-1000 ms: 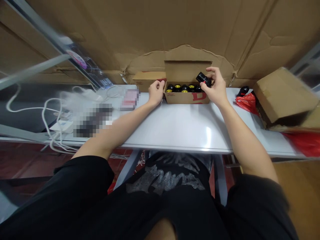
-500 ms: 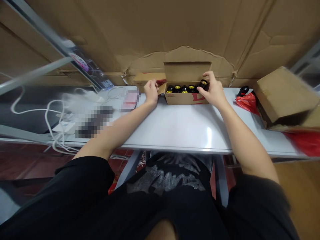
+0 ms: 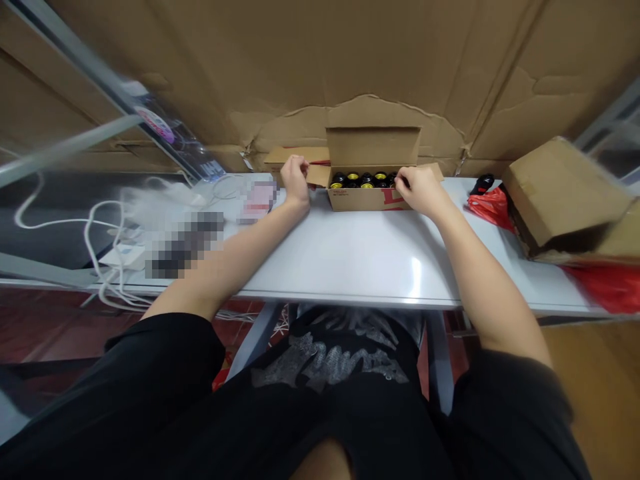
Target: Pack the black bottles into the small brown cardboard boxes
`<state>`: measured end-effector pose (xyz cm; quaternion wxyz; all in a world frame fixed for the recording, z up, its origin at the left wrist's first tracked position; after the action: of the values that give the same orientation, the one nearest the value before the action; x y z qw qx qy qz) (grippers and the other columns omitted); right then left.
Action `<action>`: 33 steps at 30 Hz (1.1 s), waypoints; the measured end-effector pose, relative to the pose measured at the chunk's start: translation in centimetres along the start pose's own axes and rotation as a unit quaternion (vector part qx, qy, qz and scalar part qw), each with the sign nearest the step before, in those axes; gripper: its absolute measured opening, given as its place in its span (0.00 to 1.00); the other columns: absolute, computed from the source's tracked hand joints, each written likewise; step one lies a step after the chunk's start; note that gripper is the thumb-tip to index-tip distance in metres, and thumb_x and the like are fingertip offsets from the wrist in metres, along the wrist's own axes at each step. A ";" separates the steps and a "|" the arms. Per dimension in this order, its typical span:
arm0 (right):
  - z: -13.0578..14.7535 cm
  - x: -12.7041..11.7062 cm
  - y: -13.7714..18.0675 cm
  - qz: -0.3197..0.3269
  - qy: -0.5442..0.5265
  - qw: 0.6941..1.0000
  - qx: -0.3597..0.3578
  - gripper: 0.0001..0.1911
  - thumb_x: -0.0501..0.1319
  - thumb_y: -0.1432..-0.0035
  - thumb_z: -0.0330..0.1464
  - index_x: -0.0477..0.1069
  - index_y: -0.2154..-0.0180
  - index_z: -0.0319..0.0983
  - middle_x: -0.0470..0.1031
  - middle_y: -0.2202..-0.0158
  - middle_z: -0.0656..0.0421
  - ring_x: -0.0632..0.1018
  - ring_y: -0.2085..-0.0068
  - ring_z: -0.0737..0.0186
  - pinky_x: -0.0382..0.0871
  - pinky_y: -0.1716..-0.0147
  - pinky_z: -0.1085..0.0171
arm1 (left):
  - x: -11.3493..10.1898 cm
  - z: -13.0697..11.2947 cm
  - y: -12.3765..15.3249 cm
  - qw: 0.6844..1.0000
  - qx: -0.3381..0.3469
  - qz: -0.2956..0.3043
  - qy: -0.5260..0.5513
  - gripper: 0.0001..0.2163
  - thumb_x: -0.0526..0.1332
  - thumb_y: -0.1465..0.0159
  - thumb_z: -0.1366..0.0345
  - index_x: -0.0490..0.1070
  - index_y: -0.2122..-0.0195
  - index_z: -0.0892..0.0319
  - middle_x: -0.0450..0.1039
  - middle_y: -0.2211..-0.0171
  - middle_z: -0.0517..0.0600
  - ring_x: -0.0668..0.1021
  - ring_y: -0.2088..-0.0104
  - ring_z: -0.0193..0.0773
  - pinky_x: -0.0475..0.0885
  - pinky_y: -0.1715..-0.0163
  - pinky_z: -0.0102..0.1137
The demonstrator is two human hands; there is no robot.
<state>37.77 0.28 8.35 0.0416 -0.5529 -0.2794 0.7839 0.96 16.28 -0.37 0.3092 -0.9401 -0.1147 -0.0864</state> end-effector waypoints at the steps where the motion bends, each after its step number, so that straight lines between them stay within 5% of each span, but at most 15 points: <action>1: 0.0 0.0 0.0 0.009 0.011 1.000 -0.001 0.15 0.59 0.20 0.39 0.81 0.60 0.45 0.92 0.57 0.43 0.89 0.55 0.33 0.80 0.47 0.42 | 0.0 0.0 0.0 1.000 -0.003 -0.007 0.007 0.40 0.68 0.29 0.14 0.65 0.65 0.50 0.60 0.67 0.45 0.74 0.68 0.39 0.77 0.70 0.34; 6: -0.3 0.1 -0.1 0.024 0.029 0.999 0.013 0.19 0.57 0.18 0.40 0.71 0.67 0.48 0.89 0.62 0.42 0.85 0.59 0.35 0.77 0.51 0.41 | 0.6 -0.1 0.7 0.999 -0.013 0.032 0.023 0.40 0.74 0.32 0.14 0.73 0.57 0.50 0.66 0.65 0.45 0.74 0.72 0.36 0.79 0.73 0.34; 9: -0.2 0.1 0.0 0.015 0.021 1.000 0.014 0.21 0.57 0.18 0.41 0.66 0.69 0.49 0.87 0.64 0.42 0.83 0.61 0.36 0.76 0.52 0.40 | 0.9 -0.6 1.1 0.997 0.034 0.063 0.009 0.39 0.73 0.31 0.15 0.77 0.50 0.49 0.71 0.60 0.47 0.81 0.62 0.41 0.88 0.55 0.42; 13: 0.2 -0.3 0.1 0.007 -0.004 1.000 0.018 0.18 0.58 0.18 0.45 0.76 0.62 0.47 0.89 0.61 0.42 0.85 0.58 0.33 0.79 0.49 0.40 | 1.2 -1.1 1.4 0.990 0.108 0.081 -0.032 0.43 0.67 0.28 0.13 0.77 0.34 0.46 0.75 0.53 0.51 0.85 0.48 0.49 0.84 0.31 0.52; 19: -1.1 -2.0 0.2 -0.034 0.005 0.998 0.053 0.18 0.57 0.14 0.46 0.82 0.49 0.45 0.92 0.48 0.39 0.89 0.42 0.26 0.78 0.27 0.29 | 2.0 -1.8 2.5 0.964 0.173 0.157 -0.125 0.45 0.61 0.24 0.13 0.77 0.26 0.44 0.81 0.36 0.58 0.86 0.35 0.56 0.82 0.25 0.55; 24: -5.5 -2.8 0.4 -0.153 0.021 0.974 0.167 0.24 0.63 0.15 0.54 0.82 0.35 0.47 0.80 0.24 0.34 0.79 0.22 0.20 0.72 0.19 0.23 | 2.6 -2.9 3.9 0.933 0.193 0.211 -0.217 0.47 0.56 0.25 0.11 0.86 0.33 0.48 0.78 0.24 0.64 0.81 0.23 0.65 0.80 0.20 0.62; 27: -6.2 -2.4 0.3 -0.168 -0.050 0.963 0.203 0.33 0.63 0.16 0.58 0.77 0.25 0.46 0.76 0.22 0.32 0.86 0.28 0.22 0.81 0.26 0.27 | 2.9 -3.2 4.3 0.936 0.182 0.200 -0.227 0.48 0.57 0.27 0.09 0.89 0.40 0.50 0.74 0.20 0.66 0.78 0.19 0.68 0.74 0.13 0.66; 33: -2.3 -3.1 0.4 -0.213 -0.181 0.948 0.150 0.46 0.49 0.14 0.73 0.74 0.18 0.52 0.87 0.28 0.37 0.93 0.37 0.25 0.91 0.41 0.31 | 3.6 -4.0 4.9 0.952 0.145 0.203 -0.178 0.45 0.60 0.28 0.10 0.90 0.49 0.49 0.76 0.20 0.67 0.76 0.16 0.70 0.68 0.09 0.68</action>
<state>41.12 -0.34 10.21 0.2387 -0.3163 -0.2731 0.8766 5.35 10.65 0.91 0.4281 -0.8885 0.0137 0.1647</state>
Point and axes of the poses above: each hand's wrist, its own y-axis away from the middle knuckle, its own x-axis out of the palm, z = x × y, the point moved 5 cm from there along -y, towards the middle knuckle
